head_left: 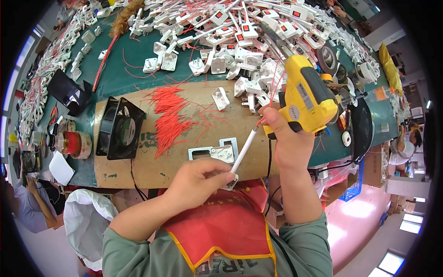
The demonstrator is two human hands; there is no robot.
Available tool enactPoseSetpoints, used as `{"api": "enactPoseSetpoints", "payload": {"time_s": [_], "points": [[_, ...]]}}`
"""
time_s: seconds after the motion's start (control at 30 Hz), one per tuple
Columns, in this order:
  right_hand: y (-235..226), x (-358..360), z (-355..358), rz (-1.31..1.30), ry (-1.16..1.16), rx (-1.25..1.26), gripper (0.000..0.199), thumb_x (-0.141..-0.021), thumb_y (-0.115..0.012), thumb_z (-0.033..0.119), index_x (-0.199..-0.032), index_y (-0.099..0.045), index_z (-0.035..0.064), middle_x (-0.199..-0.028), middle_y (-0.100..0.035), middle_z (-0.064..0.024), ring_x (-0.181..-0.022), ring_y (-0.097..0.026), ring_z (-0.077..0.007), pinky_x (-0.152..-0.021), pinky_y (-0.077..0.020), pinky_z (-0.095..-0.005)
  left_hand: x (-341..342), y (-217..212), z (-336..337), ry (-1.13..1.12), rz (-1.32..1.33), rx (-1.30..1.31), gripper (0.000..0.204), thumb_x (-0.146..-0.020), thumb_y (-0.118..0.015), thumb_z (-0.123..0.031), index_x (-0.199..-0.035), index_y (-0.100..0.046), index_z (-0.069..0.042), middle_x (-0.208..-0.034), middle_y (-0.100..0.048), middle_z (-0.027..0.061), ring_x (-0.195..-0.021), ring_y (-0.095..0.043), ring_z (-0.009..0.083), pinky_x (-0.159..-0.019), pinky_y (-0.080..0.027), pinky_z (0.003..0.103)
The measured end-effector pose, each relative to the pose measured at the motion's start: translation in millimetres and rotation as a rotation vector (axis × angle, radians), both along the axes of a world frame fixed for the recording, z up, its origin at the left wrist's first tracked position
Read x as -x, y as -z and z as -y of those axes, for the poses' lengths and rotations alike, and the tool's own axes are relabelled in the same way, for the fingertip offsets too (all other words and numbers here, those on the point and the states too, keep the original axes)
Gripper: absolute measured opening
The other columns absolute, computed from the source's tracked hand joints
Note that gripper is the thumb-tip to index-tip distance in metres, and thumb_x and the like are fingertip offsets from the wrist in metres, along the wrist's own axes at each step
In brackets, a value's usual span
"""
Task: Soldering wires onto small white plastic electrical components at a workbench.
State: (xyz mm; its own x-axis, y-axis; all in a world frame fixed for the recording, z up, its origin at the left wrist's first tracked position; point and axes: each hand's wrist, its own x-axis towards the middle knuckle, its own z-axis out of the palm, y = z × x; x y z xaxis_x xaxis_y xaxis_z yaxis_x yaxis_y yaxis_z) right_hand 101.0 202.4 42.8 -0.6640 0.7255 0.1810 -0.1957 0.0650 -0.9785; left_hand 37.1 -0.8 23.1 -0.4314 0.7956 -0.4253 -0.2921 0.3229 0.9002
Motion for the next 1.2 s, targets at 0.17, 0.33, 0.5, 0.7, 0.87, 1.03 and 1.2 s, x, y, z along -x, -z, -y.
{"api": "enactPoseSetpoints", "payload": {"time_s": [0.17, 0.33, 0.5, 0.7, 0.87, 1.03, 1.2], "points": [[-6.5, 0.1, 3.8, 0.069, -0.077, 0.023, 0.056, -0.081, -0.072, -0.009, -0.132, -0.049, -0.0016, -0.109, -0.063, -0.0089, -0.088, -0.067, -0.0193, -0.075, -0.0586, -0.0316, 1.8, -2.3, 2.0, -0.001, 0.034, 0.026, 0.018, -0.092, -0.069, -0.016, -0.103, -0.071, -0.002, -0.085, -0.068, 0.0038, -0.076, -0.063, 0.0082, -0.066, -0.052, 0.025], [-12.5, 0.0, -0.9, 0.077, -0.197, 0.147, 0.056, -0.078, -0.073, -0.007, -0.129, -0.051, -0.0015, -0.095, -0.065, -0.0072, -0.085, -0.066, -0.0175, -0.073, -0.057, -0.0301, 3.9, -1.5, 3.4, 0.002, 0.109, -0.003, 0.017, -0.092, -0.069, -0.016, -0.103, -0.071, -0.003, -0.085, -0.068, 0.002, -0.074, -0.062, 0.0071, -0.064, -0.05, 0.024], [-8.1, 7.2, -6.5, 0.053, -0.178, 0.156, 0.053, -0.08, -0.072, -0.006, -0.129, -0.052, -0.0012, -0.093, -0.064, -0.0063, -0.08, -0.065, -0.0163, -0.072, -0.0544, -0.0281, 6.6, 0.3, 0.4, 0.01, 0.138, -0.015, 0.02, -0.092, -0.071, -0.02, -0.102, -0.07, -0.003, -0.077, -0.066, -0.001, -0.061, -0.055, 0.0045, -0.053, -0.045, 0.022], [-6.7, 13.1, -9.5, 0.074, -0.206, 0.158, 0.052, -0.081, -0.072, -0.004, -0.129, -0.053, -0.0009, -0.092, -0.064, -0.0052, -0.08, -0.064, -0.0141, -0.07, -0.0521, -0.0259, 9.8, 1.8, -1.7, 0.008, 0.176, 0.003, 0.019, -0.092, -0.071, -0.02, -0.1, -0.07, -0.003, -0.075, -0.064, -0.0009, -0.06, -0.055, 0.0051, -0.052, -0.044, 0.022], [1.8, 14.3, -4.1, 0.142, -0.183, 0.14, 0.051, -0.081, -0.072, -0.003, -0.129, -0.053, -0.0009, -0.095, -0.065, -0.0051, -0.081, -0.062, -0.0128, -0.069, -0.0515, -0.0249, 12.6, 3.5, -3.2, 0.016, 0.237, 0.027, 0.018, -0.092, -0.071, -0.019, -0.1, -0.07, -0.003, -0.075, -0.065, -0.0006, -0.059, -0.055, 0.0054, -0.052, -0.044, 0.022], [3.5, 13.4, -2.6, 0.13, -0.212, 0.153, 0.047, -0.085, -0.07, 0.002, -0.129, -0.053, -0.0003, -0.103, -0.065, -0.0093, -0.078, -0.061, -0.0131, -0.068, -0.0507, -0.026, 8.2, 9.0, -1.0, -0.04, 0.282, -0.04, 0.019, -0.092, -0.071, -0.019, -0.1, -0.069, -0.003, -0.077, -0.064, -0.0007, -0.058, -0.054, 0.0055, -0.051, -0.043, 0.021], [3.9, 3.9, -5.3, -0.044, -0.171, 0.22, 0.044, -0.092, -0.064, 0.009, -0.132, -0.048, 0.0, -0.107, -0.065, -0.0145, -0.076, -0.061, -0.0139, -0.067, -0.05, -0.0283, 16.3, 0.1, 0.8, -0.179, 0.19, -0.062, 0.017, -0.093, -0.069, -0.017, -0.099, -0.067, -0.001, -0.083, -0.062, 0.0008, -0.06, -0.055, 0.0058, -0.052, -0.044, 0.022]]}}
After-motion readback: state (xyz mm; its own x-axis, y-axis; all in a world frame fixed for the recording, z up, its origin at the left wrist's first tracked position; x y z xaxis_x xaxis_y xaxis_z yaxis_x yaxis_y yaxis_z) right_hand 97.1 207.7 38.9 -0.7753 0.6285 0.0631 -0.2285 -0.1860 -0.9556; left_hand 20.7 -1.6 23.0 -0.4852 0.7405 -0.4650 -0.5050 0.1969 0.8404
